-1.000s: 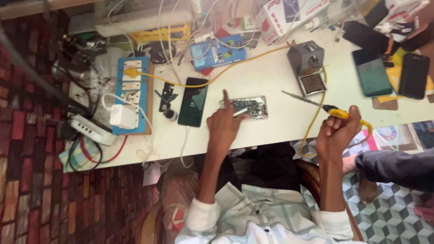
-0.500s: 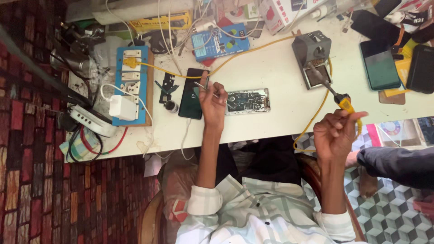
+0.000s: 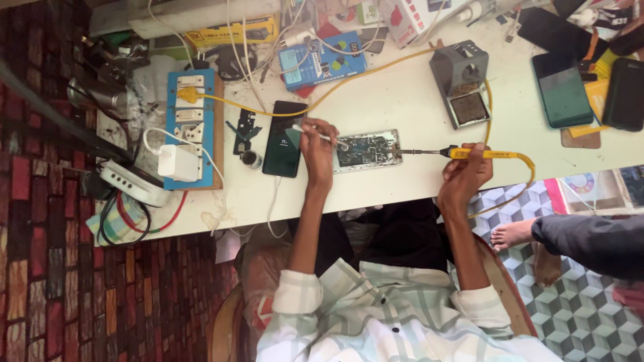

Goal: The person uses a soldering iron to work on a smartphone motherboard placed on a cluttered workbench. They hold the board steady with one hand while applying heat with the other, occasionally adjusting the position of the board and the iron.

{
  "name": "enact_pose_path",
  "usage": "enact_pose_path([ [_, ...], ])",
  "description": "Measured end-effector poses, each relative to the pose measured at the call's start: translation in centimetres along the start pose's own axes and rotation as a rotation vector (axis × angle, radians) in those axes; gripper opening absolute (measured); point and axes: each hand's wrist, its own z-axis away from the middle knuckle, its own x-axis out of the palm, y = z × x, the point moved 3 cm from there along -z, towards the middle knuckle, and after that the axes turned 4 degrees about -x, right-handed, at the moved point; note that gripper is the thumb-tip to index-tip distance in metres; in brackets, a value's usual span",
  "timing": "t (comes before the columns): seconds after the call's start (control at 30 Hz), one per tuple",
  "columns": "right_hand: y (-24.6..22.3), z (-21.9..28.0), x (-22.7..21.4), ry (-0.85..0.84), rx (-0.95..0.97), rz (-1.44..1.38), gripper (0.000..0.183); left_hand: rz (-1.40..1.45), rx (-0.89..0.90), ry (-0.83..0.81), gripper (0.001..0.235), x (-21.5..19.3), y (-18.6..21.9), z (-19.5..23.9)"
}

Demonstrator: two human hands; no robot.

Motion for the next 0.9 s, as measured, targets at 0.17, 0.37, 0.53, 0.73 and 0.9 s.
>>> enact_pose_path([
  [0.17, -0.2, 0.9, -0.2, 0.007, -0.228, 0.282, 0.029, 0.047, 0.022, -0.012, 0.034, -1.2, -0.1, 1.3],
  [0.37, -1.2, 1.6, 1.0, 0.015, -0.305, 0.391, 0.023, 0.269, -0.035, -0.046, 0.032, 0.2, 0.9, 1.1],
  [0.53, -1.5, 2.1, 1.5, 0.015, -0.293, 0.42, 0.022, 0.22, -0.06, -0.084, 0.028, 1.8, 0.5, 0.9],
  [0.73, -1.4, 2.7, 1.2, 0.041, -0.325, 0.517, 0.022, 0.066, -0.144, -0.106, 0.031, 2.9, -0.5, 0.8],
  [0.9, -0.5, 2.8, 0.4, 0.043, -0.341, 0.461, 0.02, 0.075, -0.121, -0.028, 0.032, 1.8, -1.3, 0.0],
])
